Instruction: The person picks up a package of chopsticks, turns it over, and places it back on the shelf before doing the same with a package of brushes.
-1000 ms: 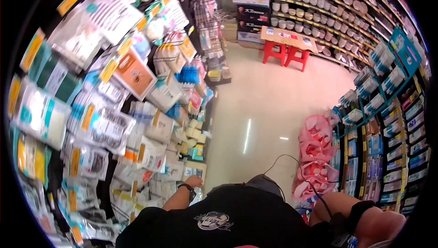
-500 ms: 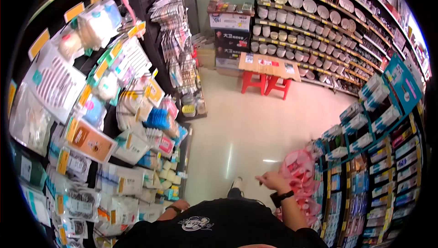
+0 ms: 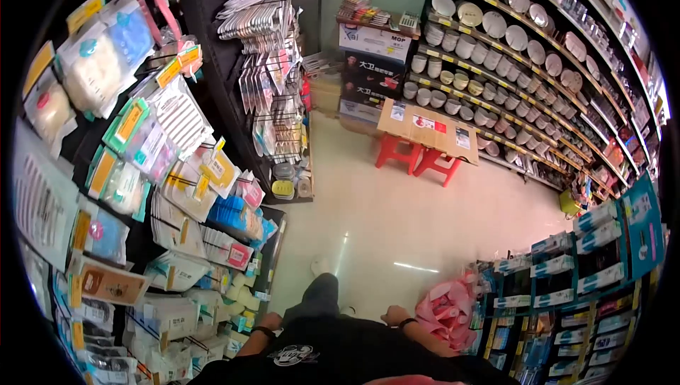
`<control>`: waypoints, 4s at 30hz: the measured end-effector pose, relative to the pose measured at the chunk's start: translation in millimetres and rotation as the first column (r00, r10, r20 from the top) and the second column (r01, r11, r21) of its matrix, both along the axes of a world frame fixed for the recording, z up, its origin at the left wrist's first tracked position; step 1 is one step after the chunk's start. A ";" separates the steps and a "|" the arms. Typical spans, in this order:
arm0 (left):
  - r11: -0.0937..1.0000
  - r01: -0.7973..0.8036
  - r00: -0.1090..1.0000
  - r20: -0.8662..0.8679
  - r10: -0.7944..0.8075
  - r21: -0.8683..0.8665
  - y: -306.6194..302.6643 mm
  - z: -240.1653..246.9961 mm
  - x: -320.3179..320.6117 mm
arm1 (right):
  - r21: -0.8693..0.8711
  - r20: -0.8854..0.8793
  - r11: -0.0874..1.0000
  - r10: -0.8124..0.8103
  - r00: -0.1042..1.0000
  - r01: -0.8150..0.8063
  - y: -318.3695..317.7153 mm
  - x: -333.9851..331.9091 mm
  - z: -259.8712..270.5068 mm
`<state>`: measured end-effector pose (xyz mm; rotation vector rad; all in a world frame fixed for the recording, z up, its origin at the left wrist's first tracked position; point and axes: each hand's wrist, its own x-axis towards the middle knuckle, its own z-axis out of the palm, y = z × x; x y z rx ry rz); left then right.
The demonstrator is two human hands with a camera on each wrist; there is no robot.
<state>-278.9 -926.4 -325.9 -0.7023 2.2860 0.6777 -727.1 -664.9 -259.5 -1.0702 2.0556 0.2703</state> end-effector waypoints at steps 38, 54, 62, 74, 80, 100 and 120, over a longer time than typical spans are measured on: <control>0.983 0.000 0.991 -0.129 0.024 0.184 -454.6 -17.9 -422.6 | 0.050 0.366 0.997 -0.072 0.928 0.058 -396.5 -457.9 -56.5; 0.889 -0.397 0.882 -0.171 0.438 0.230 -623.7 31.2 -676.1 | -0.286 0.102 0.880 0.422 0.901 -0.379 -467.7 -576.4 -72.6; 0.798 -0.501 0.539 -0.600 0.590 0.335 -748.5 87.2 -828.6 | -0.077 0.398 0.981 -0.136 0.907 0.180 -514.0 -637.0 -19.4; 0.815 -0.579 -0.060 -0.996 -0.059 -0.013 -1049.3 364.1 -1076.1 | -0.026 0.584 0.498 -0.696 0.417 0.867 -724.5 -729.4 68.0; 0.562 -0.800 0.096 -0.969 -0.227 -0.211 -1127.6 440.3 -1148.9 | 0.020 0.653 0.521 -0.653 0.383 0.853 -733.5 -721.4 78.8; 0.653 -0.752 -0.169 -0.931 -0.323 -0.090 -1098.9 445.1 -1122.8 | -0.079 0.640 0.705 -0.506 0.578 0.704 -718.9 -778.9 54.5; 0.755 -0.655 0.061 -0.995 0.074 0.016 -677.6 399.4 -1031.7 | -0.117 0.891 0.707 0.385 -0.240 0.698 -869.4 -813.4 262.4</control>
